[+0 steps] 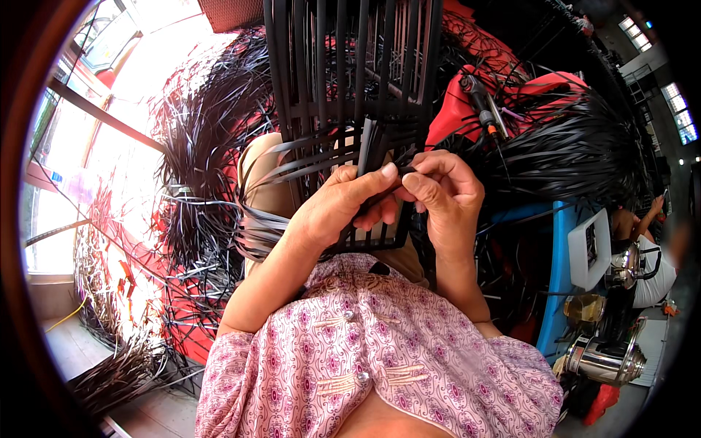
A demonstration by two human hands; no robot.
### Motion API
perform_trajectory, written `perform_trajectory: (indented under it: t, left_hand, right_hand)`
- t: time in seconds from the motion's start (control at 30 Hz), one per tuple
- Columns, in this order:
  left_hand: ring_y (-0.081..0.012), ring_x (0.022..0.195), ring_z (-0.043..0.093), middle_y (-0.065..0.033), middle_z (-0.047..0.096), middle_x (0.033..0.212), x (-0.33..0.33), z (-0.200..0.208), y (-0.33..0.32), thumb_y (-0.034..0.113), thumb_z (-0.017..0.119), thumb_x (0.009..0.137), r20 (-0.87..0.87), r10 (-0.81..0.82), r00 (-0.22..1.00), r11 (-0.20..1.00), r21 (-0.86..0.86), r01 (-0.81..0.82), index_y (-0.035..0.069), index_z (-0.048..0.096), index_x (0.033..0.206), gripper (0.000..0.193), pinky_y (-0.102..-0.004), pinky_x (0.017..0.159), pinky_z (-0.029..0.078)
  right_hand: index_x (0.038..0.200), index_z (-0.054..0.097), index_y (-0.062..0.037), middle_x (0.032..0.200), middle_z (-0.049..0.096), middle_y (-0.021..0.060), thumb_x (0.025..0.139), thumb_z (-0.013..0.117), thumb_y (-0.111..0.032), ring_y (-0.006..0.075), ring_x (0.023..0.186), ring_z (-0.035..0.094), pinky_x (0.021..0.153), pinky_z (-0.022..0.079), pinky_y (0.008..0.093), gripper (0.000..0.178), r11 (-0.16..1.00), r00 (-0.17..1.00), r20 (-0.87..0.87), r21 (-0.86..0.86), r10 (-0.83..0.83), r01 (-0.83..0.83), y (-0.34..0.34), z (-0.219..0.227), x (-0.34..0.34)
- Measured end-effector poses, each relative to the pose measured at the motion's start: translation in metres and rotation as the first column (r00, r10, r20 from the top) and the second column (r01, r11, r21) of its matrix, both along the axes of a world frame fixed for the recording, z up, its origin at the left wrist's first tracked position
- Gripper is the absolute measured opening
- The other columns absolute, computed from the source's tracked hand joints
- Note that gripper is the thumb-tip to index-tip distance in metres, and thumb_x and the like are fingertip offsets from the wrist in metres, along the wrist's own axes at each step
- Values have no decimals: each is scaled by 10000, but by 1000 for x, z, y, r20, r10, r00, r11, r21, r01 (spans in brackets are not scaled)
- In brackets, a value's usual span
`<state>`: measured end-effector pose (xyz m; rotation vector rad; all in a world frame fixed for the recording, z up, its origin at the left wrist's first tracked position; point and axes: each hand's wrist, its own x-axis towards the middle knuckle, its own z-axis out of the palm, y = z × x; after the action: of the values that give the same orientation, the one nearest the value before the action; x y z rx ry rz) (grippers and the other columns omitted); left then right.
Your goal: The person sits on the floor and weaves black plastic strips into a basket frame. They use a staple gun to secure the strips at intervals, then continue weaving additional strips into the structure.
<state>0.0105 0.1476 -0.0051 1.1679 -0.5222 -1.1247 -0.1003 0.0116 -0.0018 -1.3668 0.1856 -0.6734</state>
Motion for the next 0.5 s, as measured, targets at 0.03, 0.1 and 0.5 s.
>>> perform_trajectory:
  t: [0.03,0.1,0.5]
  left_hand:
    - [-64,498,462,-56,628,685,0,1,0,442,562,982,-33,-1,999,1000,-15,0,28,663,964,426,-196,476,347]
    - [-62,497,455,-46,620,680,0,1,0,433,567,979,-76,-3,997,1000,-31,0,42,658,939,403,-196,476,341]
    - [-65,508,511,-10,616,671,-1,-5,1,402,579,989,-37,61,997,998,-19,-61,70,656,854,367,-210,469,387]
  right_hand:
    - [946,633,-8,936,645,49,851,740,13,73,765,620,631,478,198,145,999,999,51,-31,9,-8,-1,-3,0]
    - [948,630,3,972,633,69,855,727,30,73,773,617,650,492,205,137,994,994,105,-109,20,-9,-2,-7,0]
    - [1035,655,47,976,658,88,854,730,41,121,835,660,726,537,234,197,988,990,106,-139,89,-74,3,-4,-1]
